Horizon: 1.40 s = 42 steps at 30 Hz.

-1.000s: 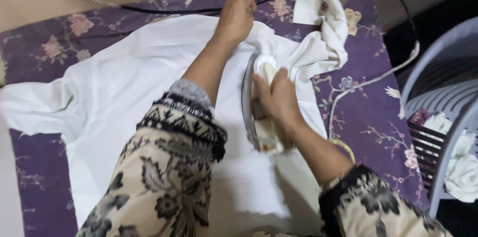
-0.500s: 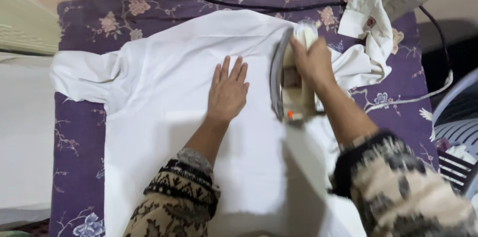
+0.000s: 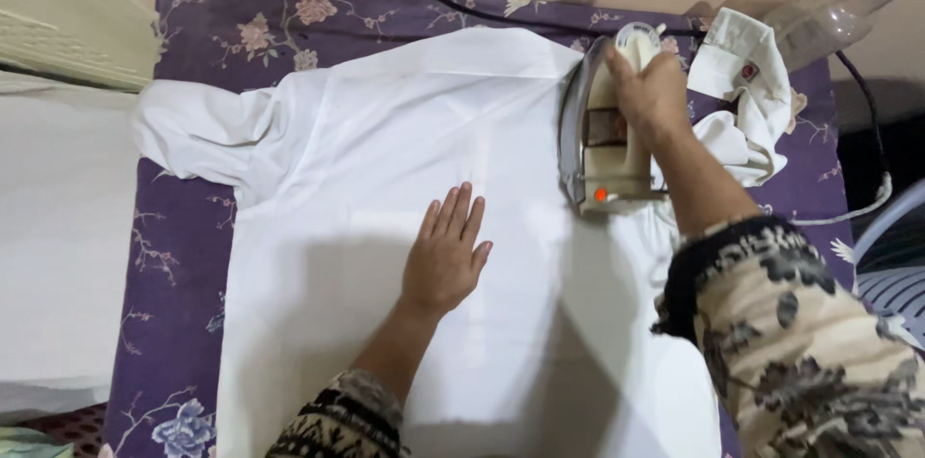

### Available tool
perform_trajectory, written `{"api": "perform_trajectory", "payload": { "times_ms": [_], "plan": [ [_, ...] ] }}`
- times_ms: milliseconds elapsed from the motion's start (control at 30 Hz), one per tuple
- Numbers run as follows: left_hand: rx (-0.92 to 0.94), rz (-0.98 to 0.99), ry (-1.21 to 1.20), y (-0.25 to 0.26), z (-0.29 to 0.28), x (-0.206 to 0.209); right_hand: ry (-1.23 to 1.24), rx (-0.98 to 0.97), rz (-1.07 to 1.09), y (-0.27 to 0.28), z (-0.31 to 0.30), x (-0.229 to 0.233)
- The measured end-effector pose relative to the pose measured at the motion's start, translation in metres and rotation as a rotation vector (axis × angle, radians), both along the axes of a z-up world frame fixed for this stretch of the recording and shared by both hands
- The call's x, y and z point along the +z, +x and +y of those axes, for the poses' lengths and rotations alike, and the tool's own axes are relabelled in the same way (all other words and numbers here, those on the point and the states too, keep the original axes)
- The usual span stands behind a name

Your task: The person irons a white long-sleeved shirt on a purple floral-covered ironing board. They repeatedly smooth the fabric with one hand while moving the iron with the other, then flip the shirt to iron the other side and continue smoothing the collar and sleeves.

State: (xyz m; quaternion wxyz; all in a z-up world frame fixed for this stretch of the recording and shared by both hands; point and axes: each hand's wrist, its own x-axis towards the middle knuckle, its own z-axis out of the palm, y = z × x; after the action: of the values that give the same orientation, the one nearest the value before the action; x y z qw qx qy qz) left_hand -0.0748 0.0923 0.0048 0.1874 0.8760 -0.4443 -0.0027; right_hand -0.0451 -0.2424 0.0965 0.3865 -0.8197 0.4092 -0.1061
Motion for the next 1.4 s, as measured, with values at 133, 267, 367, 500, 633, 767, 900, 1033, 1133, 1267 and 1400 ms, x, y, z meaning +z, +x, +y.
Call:
{"api": "perform_trajectory", "payload": {
  "times_ms": [133,267,367,500,633,767,900,1033,1133,1267,1400],
  "plan": [
    [0.026,0.057,0.006,-0.002,0.005,-0.003,-0.032,0.027,0.061,-0.002,0.0,-0.008],
    [0.03,0.038,-0.038,-0.001,0.008,0.001,-0.043,0.06,0.087,-0.045,0.05,-0.007],
    [0.057,0.059,-0.034,0.0,0.01,0.001,-0.085,0.171,0.131,-0.082,0.101,-0.004],
    [0.025,0.071,-0.033,0.002,0.009,0.0,0.047,0.12,0.176,-0.081,0.121,0.012],
    [0.024,0.076,-0.041,0.003,0.007,-0.001,0.028,0.115,0.148,-0.039,0.104,0.021],
    [0.024,0.124,-0.08,0.001,0.01,-0.003,0.031,0.149,0.193,-0.016,0.087,0.014],
    [0.003,0.11,-0.117,-0.003,0.024,0.002,-0.078,0.219,0.189,-0.041,0.104,0.005],
    [-0.013,0.084,-0.099,-0.028,0.076,0.009,-0.085,0.23,0.275,-0.077,0.146,0.006],
    [-0.003,0.127,-0.068,-0.036,0.101,0.01,-0.001,0.2,0.347,-0.083,0.157,0.016],
    [0.014,0.134,-0.018,-0.031,0.098,0.006,-0.127,0.266,0.247,-0.046,0.144,0.026],
    [0.014,0.13,0.06,-0.03,0.097,0.004,-0.065,0.224,0.212,-0.017,0.13,0.02]
  ]
}}
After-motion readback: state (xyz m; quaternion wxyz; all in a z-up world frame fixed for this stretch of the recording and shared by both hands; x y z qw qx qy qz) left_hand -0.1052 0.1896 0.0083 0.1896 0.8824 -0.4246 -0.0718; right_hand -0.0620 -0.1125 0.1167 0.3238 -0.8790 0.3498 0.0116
